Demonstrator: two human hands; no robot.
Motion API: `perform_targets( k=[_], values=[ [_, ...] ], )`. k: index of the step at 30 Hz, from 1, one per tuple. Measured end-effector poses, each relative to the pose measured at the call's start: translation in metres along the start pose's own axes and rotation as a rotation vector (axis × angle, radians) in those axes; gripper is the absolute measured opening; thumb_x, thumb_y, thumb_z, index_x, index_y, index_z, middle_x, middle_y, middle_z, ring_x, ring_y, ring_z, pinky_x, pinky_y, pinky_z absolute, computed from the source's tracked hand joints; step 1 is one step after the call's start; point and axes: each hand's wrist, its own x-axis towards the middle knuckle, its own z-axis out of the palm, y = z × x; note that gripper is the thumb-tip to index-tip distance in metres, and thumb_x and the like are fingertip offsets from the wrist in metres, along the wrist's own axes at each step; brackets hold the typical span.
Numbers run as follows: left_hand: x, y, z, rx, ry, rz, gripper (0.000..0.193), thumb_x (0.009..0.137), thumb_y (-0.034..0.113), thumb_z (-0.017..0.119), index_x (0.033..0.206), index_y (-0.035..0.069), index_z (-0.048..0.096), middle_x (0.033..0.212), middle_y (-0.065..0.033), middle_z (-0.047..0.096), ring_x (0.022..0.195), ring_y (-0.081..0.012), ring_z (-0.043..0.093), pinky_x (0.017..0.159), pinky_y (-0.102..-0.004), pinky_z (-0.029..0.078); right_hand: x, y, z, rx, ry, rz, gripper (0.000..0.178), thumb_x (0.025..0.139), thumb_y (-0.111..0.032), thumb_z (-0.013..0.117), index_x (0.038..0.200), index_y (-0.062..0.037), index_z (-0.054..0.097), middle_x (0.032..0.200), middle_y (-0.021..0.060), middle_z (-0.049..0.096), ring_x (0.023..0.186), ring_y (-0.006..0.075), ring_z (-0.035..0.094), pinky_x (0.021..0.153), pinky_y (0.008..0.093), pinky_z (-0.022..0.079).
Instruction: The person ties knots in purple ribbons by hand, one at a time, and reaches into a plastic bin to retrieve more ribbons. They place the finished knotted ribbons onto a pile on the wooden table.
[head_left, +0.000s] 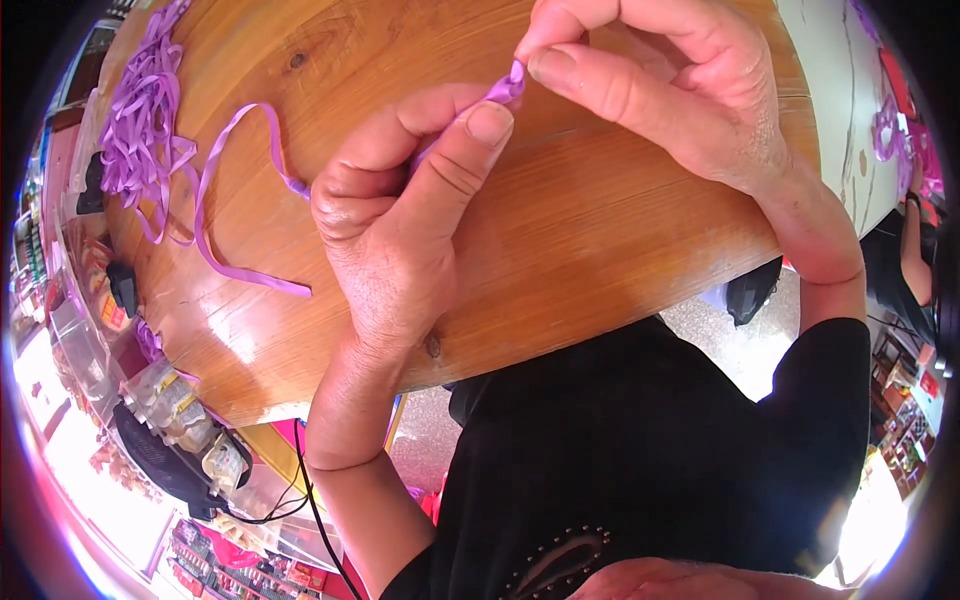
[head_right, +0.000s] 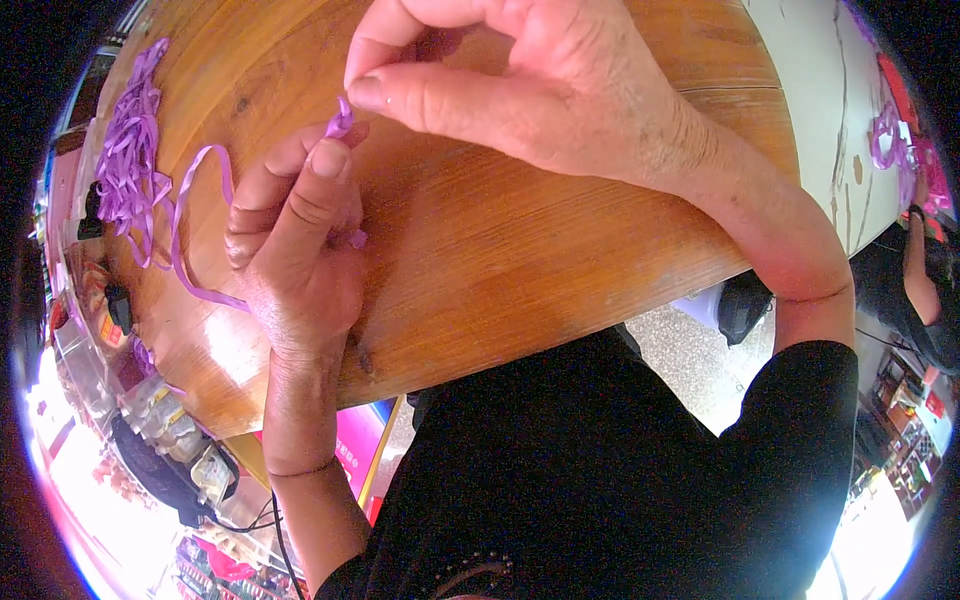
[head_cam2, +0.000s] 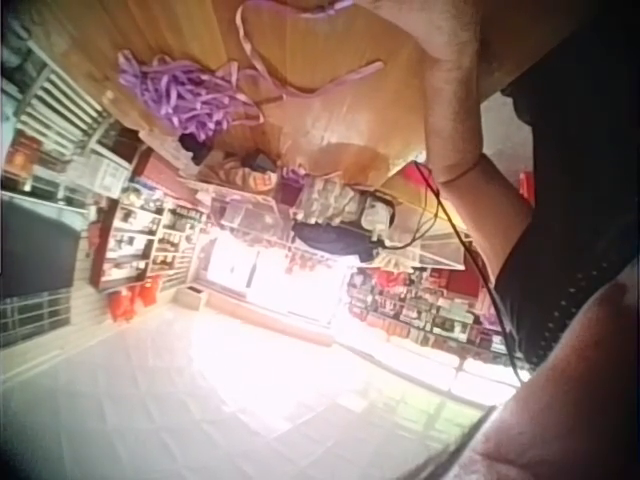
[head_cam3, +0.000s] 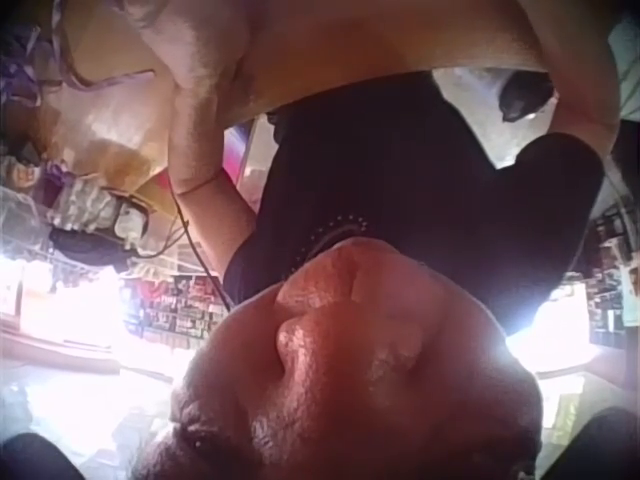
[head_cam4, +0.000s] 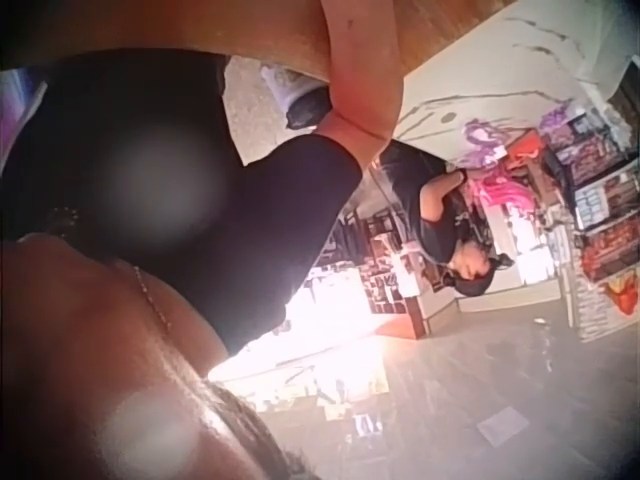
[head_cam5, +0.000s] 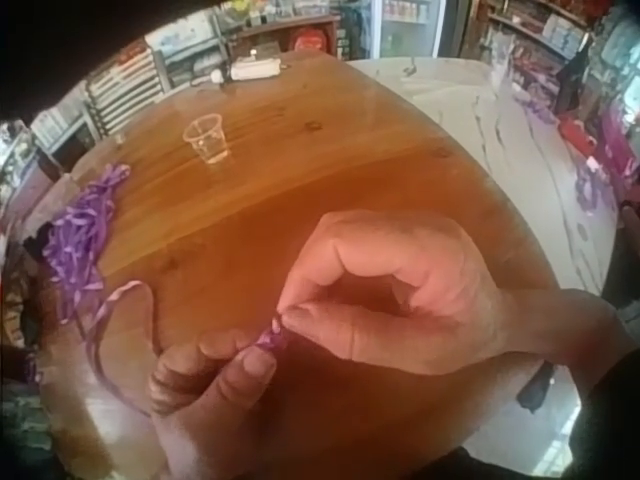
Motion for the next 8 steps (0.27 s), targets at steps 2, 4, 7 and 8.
perform_targets(
  k=[2,4,7,8],
  values=[
    [0.003,0.001,0.006,0.021,0.023,0.003,0.015,0.085,-0.003,0.067,0.1,-0.001,0.069,0.091,-0.0029,0.068,0.084,-0.0065,0.058,0.077,-0.0184,0.045,0.017,0.05,0.007,0.077,0.073,-0.449,0.012,0.083,0.002,0.067,0.094,0.0007,0.064,0.09,0.0106,0.064,0.079,0.0186,0.062,0.067,0.0257,0.048],
    [0.003,0.0,0.003,-0.002,0.027,0.0,0.015,0.085,-0.004,0.067,0.1,-0.001,0.068,0.091,-0.0034,0.069,0.084,-0.0068,0.059,0.077,-0.0187,0.045,0.019,0.05,0.008,0.172,0.132,-0.907,0.015,0.083,0.0,0.069,0.097,0.0013,0.064,0.092,0.0112,0.064,0.081,0.02,0.062,0.069,0.0266,0.048],
    [0.0,0.0,-0.005,-0.068,0.03,-0.024,0.018,0.085,-0.005,0.067,0.102,-0.001,0.068,0.093,-0.0047,0.069,0.087,-0.0087,0.061,0.081,-0.021,0.047,0.006,0.004,-0.003,-0.276,0.015,-0.439,0.033,0.083,-0.005,0.071,0.114,0.0019,0.062,0.101,0.0116,0.065,0.088,0.0243,0.063,0.073,0.0287,0.049],
    [0.001,-0.003,-0.004,-0.126,0.006,-0.056,0.02,0.084,-0.005,0.066,0.103,0.0,0.067,0.094,-0.0055,0.069,0.089,-0.0101,0.062,0.084,-0.0231,0.049,0.01,0.031,0.001,-0.326,0.025,-0.671,0.039,0.083,-0.006,0.071,0.12,0.0015,0.06,0.104,0.0113,0.065,0.091,0.0253,0.063,0.074,0.029,0.049]
  ],
)
